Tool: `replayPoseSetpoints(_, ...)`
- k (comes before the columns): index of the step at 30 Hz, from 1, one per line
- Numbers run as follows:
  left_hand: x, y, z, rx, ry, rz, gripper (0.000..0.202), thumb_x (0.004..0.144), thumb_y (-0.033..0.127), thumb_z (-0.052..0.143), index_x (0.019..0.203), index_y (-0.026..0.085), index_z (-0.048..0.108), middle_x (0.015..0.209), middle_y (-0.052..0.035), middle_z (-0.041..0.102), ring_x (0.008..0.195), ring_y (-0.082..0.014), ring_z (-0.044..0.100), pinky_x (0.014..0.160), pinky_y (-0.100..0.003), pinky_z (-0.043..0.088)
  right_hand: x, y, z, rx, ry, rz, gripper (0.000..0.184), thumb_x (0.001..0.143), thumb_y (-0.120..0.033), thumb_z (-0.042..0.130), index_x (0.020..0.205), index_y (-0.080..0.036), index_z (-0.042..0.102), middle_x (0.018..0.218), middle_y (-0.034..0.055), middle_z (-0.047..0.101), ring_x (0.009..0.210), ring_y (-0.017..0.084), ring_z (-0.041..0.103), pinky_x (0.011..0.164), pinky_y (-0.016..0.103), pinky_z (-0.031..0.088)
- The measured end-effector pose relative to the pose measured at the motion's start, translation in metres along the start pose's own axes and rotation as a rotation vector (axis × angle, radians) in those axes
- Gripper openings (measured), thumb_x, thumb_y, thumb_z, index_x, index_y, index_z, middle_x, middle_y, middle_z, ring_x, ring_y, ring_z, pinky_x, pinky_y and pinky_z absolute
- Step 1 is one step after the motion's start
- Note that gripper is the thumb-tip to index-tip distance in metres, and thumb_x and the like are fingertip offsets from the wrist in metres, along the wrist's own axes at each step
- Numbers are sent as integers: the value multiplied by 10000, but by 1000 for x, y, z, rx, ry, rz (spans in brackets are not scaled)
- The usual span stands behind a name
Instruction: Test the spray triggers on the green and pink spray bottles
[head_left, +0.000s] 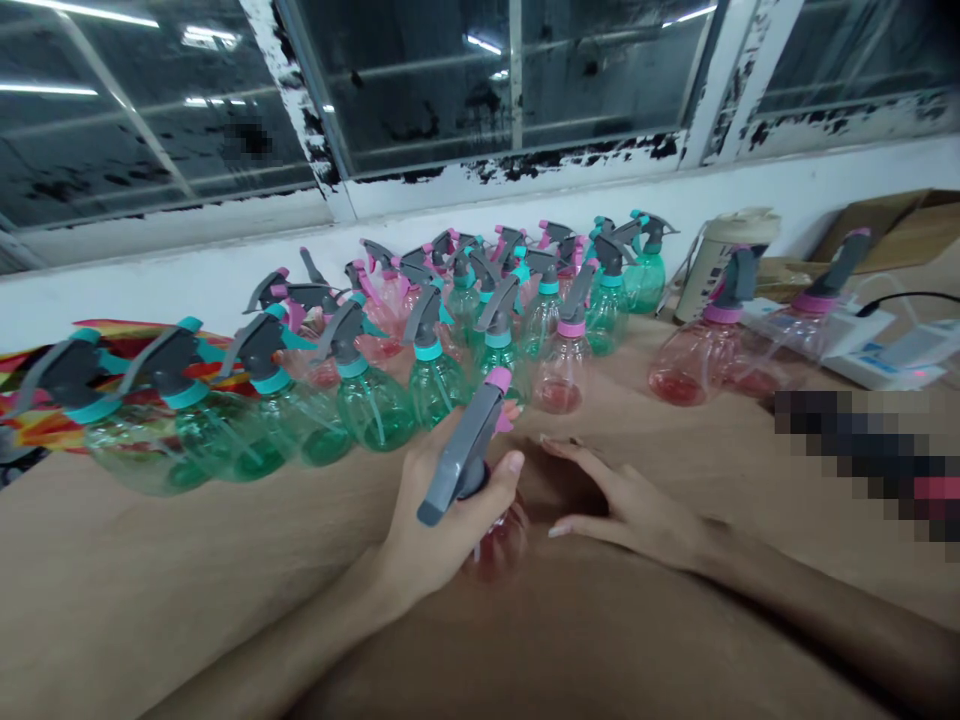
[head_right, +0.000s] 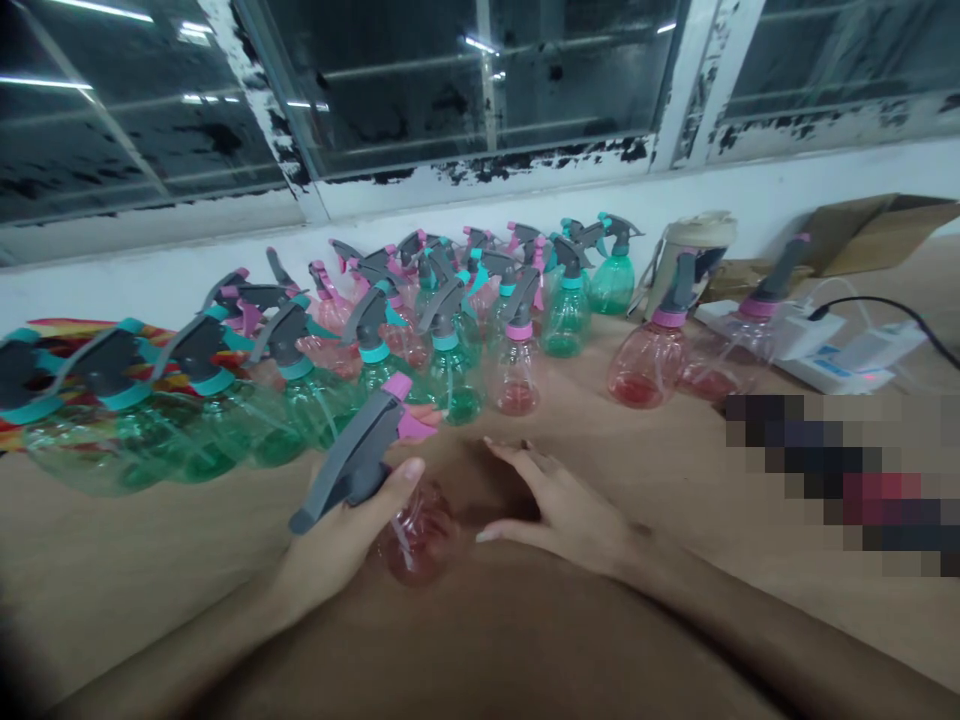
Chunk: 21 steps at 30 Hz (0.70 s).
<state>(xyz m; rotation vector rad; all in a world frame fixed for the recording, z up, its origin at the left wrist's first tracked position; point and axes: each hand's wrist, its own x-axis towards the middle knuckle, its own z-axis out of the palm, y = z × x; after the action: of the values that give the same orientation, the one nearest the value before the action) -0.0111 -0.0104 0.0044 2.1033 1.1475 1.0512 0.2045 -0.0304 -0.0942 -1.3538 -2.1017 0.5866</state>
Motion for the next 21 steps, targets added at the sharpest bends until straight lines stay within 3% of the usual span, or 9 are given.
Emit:
replayPoseSetpoints(6,0,-8,3,5,-1,75,321,840,338,526,1137,227,577,812,-27,655,673,-179,603,695,-349,521,3,-31,3,117,-36,-25,751,748,-551,626,1382,-294,317,1370,83,482,1234,297,462,989,515,397)
replayPoseSetpoints(11,0,-11,7,-49,20,40,329,837,376,552,1127,228,595,780,-34,664,702,-199,631,682,-358,528,8,-63,12,165,62,-85,819,680,-540,697,1365,-287,327,1327,85,506,1194,294,486,957,492,427)
replayPoseSetpoints(16,-1,-11,8,-98,16,50,322,833,374,571,1118,225,587,874,-45,682,810,-204,648,749,-350,534,13,-84,24,240,152,-81,881,646,-546,715,1362,-240,303,1287,114,510,1179,293,489,943,472,445)
replayPoseSetpoints(21,0,-14,5,-88,-8,72,381,816,395,588,1158,230,553,868,-33,661,699,-169,619,680,-318,532,18,-91,31,221,224,-77,701,673,-531,693,1228,-200,422,1223,131,536,1142,301,508,932,489,447)
